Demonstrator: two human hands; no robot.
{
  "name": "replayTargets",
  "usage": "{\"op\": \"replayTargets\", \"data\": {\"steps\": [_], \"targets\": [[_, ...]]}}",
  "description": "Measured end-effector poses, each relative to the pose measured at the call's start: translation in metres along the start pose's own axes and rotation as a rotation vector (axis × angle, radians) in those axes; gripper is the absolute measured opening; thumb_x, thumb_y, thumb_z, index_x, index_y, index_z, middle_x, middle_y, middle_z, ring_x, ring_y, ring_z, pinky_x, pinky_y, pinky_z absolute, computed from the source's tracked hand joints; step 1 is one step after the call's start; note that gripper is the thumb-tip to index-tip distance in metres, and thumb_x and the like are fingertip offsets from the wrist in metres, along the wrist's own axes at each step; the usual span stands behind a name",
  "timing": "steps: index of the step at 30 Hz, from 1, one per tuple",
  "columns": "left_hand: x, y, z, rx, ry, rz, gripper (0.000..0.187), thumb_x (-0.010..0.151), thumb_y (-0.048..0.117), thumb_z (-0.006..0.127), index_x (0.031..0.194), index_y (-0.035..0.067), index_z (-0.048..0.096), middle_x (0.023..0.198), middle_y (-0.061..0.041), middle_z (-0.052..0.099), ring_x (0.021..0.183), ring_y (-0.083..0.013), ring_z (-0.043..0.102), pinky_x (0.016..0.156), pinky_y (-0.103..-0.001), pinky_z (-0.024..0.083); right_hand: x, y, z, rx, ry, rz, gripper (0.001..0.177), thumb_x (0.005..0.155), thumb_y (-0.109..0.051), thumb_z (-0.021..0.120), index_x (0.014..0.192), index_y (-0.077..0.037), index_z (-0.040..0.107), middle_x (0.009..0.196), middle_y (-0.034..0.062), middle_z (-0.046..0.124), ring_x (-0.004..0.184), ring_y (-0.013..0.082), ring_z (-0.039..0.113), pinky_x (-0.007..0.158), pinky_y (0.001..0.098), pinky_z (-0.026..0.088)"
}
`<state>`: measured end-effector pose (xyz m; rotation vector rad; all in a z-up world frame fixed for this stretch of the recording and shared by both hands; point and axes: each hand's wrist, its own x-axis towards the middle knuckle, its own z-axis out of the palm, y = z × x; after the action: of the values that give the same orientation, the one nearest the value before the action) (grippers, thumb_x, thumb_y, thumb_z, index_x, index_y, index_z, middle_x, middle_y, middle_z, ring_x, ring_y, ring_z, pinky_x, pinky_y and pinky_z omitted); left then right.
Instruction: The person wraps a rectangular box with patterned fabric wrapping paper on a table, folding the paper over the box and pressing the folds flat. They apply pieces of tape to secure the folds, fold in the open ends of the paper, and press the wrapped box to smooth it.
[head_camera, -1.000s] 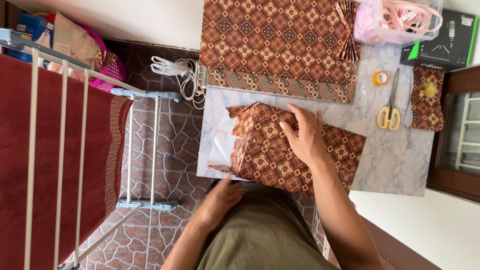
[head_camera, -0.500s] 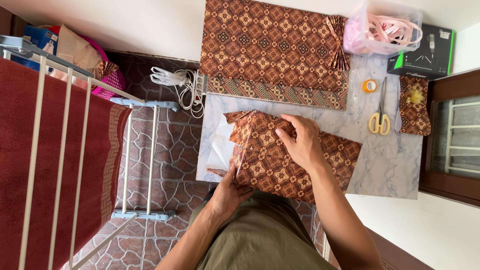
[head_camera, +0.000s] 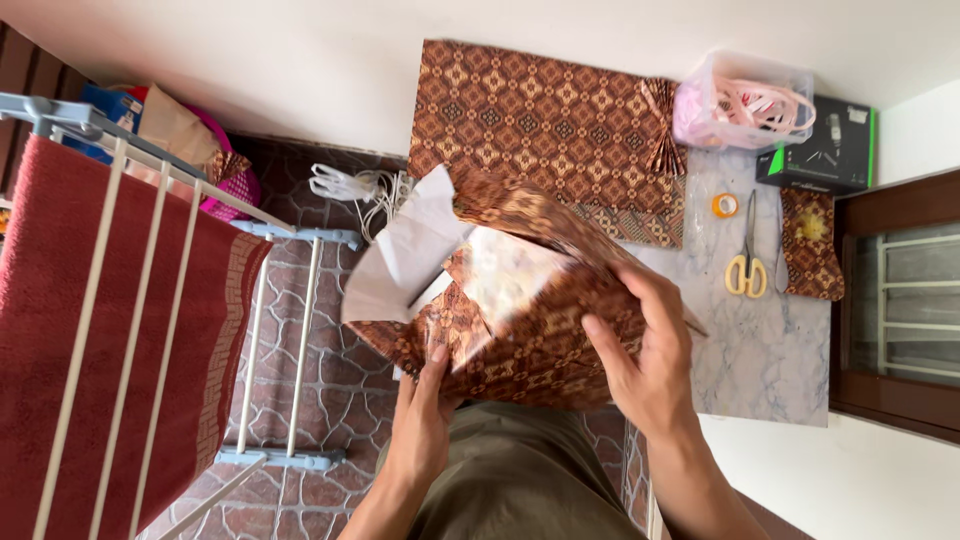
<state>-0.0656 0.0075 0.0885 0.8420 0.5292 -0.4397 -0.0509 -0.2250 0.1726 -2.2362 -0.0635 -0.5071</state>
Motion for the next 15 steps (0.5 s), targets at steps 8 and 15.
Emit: {"op": "replayTargets", "data": {"steps": [8,15], "targets": [[-0.032,0.055,0.025,0.741,0.044,0.373,0.047,0.100,0.039,0.057,0.124,-0.001,0.059,0.110,-0.016,0.065,0.102,-0.0246,0.060,0.090,-0.042,0.051,-0.029,-0.017,-0.012,0.374,0.016,0.169,0.058,0.102,-0.019,0.066,0.150,0.002,0.042,0.144,0.0147,0.056,0.130,0.0193,0.052,0.108,0.0338,0.039],[-0.035,0.085,0.052,0.998,-0.108,0.803,0.041,0.105,0.030,0.052,0.130,-0.002,0.052,0.123,-0.024,0.053,0.111,-0.0319,0.056,0.095,-0.046,0.048,-0.037,-0.010,-0.020,0.386,0.018,0.218,0.067,0.105,-0.032,0.063,0.154,0.001,0.031,0.144,0.0192,0.054,0.135,0.0247,0.055,0.117,0.0424,0.044]]}}
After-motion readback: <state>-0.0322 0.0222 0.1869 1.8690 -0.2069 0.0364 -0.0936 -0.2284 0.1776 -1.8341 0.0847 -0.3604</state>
